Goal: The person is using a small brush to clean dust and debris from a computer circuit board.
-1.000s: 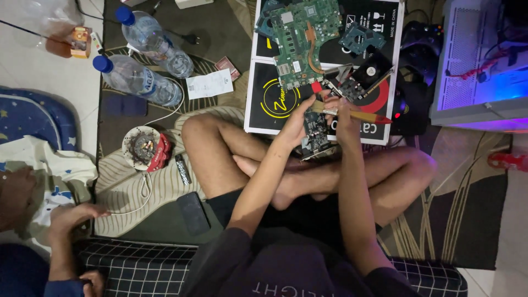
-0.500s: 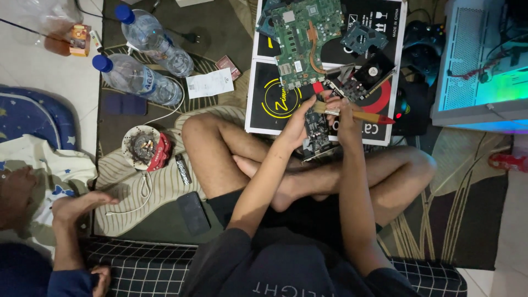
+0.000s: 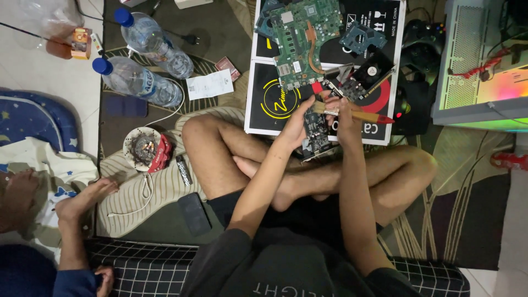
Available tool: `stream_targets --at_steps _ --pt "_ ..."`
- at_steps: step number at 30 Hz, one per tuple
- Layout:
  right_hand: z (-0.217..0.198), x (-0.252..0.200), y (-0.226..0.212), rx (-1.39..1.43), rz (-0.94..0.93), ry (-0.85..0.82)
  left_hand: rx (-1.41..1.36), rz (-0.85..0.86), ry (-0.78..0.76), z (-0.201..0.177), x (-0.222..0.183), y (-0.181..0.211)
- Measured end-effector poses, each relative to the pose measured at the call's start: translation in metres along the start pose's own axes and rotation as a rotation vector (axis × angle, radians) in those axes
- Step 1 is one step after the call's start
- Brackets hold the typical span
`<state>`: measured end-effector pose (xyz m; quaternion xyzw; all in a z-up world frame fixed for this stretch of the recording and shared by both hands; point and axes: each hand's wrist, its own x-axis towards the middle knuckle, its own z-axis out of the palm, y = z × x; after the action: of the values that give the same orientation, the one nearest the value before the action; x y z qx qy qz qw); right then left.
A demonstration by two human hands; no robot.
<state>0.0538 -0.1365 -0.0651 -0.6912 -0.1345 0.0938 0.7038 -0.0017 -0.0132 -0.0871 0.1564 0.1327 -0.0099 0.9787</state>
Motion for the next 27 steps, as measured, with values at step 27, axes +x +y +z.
stream_targets --at_steps 27 --pt "-0.005 0.007 0.022 0.128 -0.017 0.02 -0.021 -0.029 0.011 0.006 -0.005 0.003"
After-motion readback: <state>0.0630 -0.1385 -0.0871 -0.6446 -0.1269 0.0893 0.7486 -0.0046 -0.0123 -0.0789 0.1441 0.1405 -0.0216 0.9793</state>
